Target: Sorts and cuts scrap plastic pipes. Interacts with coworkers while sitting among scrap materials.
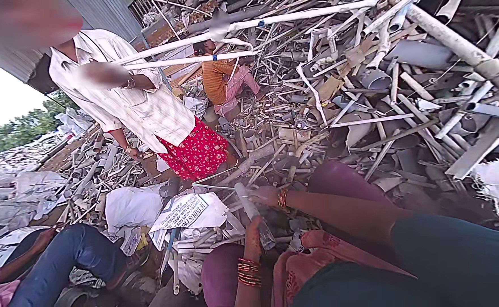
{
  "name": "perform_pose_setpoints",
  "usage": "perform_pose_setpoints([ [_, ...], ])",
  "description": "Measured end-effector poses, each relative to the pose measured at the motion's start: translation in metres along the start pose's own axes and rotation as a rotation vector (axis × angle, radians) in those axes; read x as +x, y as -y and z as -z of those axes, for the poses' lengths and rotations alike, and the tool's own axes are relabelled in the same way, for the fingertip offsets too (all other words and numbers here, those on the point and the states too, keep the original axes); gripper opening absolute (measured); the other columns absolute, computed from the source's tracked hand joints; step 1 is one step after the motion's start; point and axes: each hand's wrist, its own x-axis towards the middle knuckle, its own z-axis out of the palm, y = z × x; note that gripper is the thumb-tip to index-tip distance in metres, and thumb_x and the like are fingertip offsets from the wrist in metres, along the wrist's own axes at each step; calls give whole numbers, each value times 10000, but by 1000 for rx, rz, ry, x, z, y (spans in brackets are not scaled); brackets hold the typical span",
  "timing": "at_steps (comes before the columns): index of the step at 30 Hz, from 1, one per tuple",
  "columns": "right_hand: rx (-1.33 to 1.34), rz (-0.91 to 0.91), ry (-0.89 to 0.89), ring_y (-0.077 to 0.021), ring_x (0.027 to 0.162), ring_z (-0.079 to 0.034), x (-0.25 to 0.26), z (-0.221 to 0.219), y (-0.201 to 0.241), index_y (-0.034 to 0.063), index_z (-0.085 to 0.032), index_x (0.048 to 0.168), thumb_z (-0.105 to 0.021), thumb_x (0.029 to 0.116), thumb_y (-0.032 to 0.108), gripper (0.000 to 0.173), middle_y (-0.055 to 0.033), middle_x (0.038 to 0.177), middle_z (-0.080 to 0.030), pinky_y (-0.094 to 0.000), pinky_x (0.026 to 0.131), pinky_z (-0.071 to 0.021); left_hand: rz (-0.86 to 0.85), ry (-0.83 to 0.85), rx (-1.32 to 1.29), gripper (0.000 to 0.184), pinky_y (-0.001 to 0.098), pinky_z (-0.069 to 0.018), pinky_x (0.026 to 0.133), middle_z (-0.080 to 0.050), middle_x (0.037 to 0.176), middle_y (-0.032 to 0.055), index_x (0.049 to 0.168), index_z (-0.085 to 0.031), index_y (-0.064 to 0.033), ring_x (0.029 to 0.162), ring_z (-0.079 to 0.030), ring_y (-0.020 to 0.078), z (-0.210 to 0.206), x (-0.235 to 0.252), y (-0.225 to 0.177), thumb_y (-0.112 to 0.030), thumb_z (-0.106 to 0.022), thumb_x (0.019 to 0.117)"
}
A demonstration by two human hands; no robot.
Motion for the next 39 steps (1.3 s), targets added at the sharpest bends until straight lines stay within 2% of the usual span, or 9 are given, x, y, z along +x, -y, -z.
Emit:
perform_pose_setpoints([
  [5,-9,10,5,-482,1211,-611,-6,3,4,-39,-565,1367,-292,1142,380,548,-323,1238,-641,-635,1039,-439,6,-17,94,413,329,-529,775,-605,1058,149,1397,-435,32,858,-598,158,2,0,1,-113,-509,1017],
  [12,-21,-15,65,-465,1213,-612,-6,3,4,-57,-563,1340,-298,1143,340,517,-318,1241,-638,-624,1040,-439,-17,-21,123,477,365,-511,885,-594,1210,201,1400,-459,53,1008,-592,206,-1,0,6,-106,-587,970],
  [20,193,-134,-37,-380,1163,-629,-19,12,23,-73,-571,1358,-355,1138,304,487,-295,1231,-645,-514,1057,-450,39,-26,-75,383,316,-535,740,-608,1022,118,1352,-479,8,833,-606,146,0,2,4,-127,-557,1002],
  [24,519,-277,-199,-311,1000,-605,-28,4,39,30,-621,1305,-323,1130,431,529,-225,1190,-636,-500,844,-479,63,-17,-242,144,264,-529,638,-600,828,40,1141,-578,-41,688,-594,101,6,1,1,-124,-541,1029],
  [28,634,-353,-198,-311,1409,-475,-32,6,54,23,-528,1471,-318,1139,389,537,-215,1515,-508,-513,1162,-353,38,-3,-289,86,230,-524,539,-595,692,-15,939,-557,-109,578,-590,62,5,-5,-9,-92,-487,985],
  [30,592,-317,-182,-331,1487,-391,-38,5,60,-16,-490,1497,-315,1141,369,553,-228,1564,-457,-526,1218,-264,67,-17,-281,88,243,-520,548,-571,732,1,1040,-527,-106,597,-583,75,2,-10,-15,-82,-484,967],
  [33,547,-259,-182,-321,1476,-411,-35,-1,57,-27,-500,1483,-295,1145,357,551,-223,1551,-475,-513,1216,-278,36,-24,-263,276,247,-530,574,-575,807,10,1204,-483,-108,645,-598,77,-1,-10,-14,-73,-504,932],
  [36,569,-226,-220,-336,1476,-409,-30,-3,50,-28,-513,1474,-287,1146,348,547,-233,1545,-480,-529,1221,-267,2,-28,-312,296,258,-540,582,-596,815,6,1201,-481,-124,654,-612,81,-3,-10,-12,-74,-519,912],
  [39,591,-251,-250,-339,1438,-453,-29,-7,44,42,-549,1466,-279,1142,383,542,-203,1530,-508,-559,1181,-318,-41,16,-298,431,302,-544,711,-601,937,33,1305,-466,-106,785,-617,108,2,-3,-7,-44,-542,886],
])
